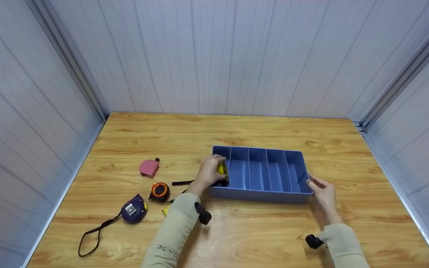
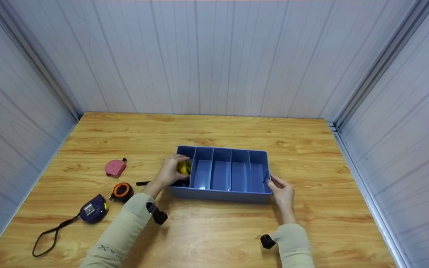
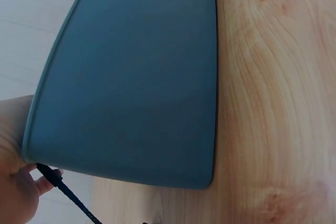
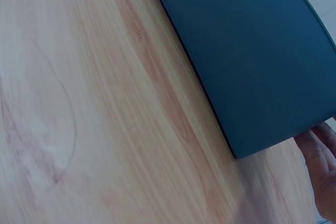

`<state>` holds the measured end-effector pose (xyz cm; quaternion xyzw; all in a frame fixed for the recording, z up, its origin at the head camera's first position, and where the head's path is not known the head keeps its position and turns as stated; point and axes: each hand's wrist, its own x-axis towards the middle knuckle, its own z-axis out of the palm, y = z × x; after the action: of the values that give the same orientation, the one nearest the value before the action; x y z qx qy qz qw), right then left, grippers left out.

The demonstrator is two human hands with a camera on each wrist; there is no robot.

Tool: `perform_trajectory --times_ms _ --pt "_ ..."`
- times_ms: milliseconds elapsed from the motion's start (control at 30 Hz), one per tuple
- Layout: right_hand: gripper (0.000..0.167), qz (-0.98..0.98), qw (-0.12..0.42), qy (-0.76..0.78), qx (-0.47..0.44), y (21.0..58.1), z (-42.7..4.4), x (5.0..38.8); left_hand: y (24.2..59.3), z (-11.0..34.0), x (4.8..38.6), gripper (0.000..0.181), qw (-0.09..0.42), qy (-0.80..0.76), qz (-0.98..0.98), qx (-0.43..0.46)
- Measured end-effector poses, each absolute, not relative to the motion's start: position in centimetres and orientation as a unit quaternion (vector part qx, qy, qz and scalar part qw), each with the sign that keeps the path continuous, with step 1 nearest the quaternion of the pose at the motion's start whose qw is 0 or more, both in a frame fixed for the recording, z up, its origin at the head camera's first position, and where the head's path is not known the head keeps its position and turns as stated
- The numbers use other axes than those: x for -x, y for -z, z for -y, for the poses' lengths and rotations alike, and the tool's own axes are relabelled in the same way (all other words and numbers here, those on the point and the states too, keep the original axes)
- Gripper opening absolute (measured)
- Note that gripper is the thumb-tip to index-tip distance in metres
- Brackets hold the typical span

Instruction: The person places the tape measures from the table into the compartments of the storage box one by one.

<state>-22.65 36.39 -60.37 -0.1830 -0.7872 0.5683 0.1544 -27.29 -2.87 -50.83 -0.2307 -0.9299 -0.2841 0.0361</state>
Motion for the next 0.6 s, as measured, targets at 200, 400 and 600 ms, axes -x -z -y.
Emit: perform_trajectory --times_ms 200,400,600 --pt "0.035 0.783 0.162 -0.572 0.182 60.5 -36.4 22.7 50.8 3.1 26.6 0.045 0.04 0.329 0.917 0.221" --pt "0.033 0.774 0.171 -0.583 0.176 60.4 -36.3 22.8 50.4 3.6 25.8 0.04 0.047 0.363 0.906 0.213" --pt "0.032 0.764 0.17 -0.595 0.18 60.3 -36.2 22.8 49.9 4.2 25.3 0.038 0.064 0.38 0.897 0.218"
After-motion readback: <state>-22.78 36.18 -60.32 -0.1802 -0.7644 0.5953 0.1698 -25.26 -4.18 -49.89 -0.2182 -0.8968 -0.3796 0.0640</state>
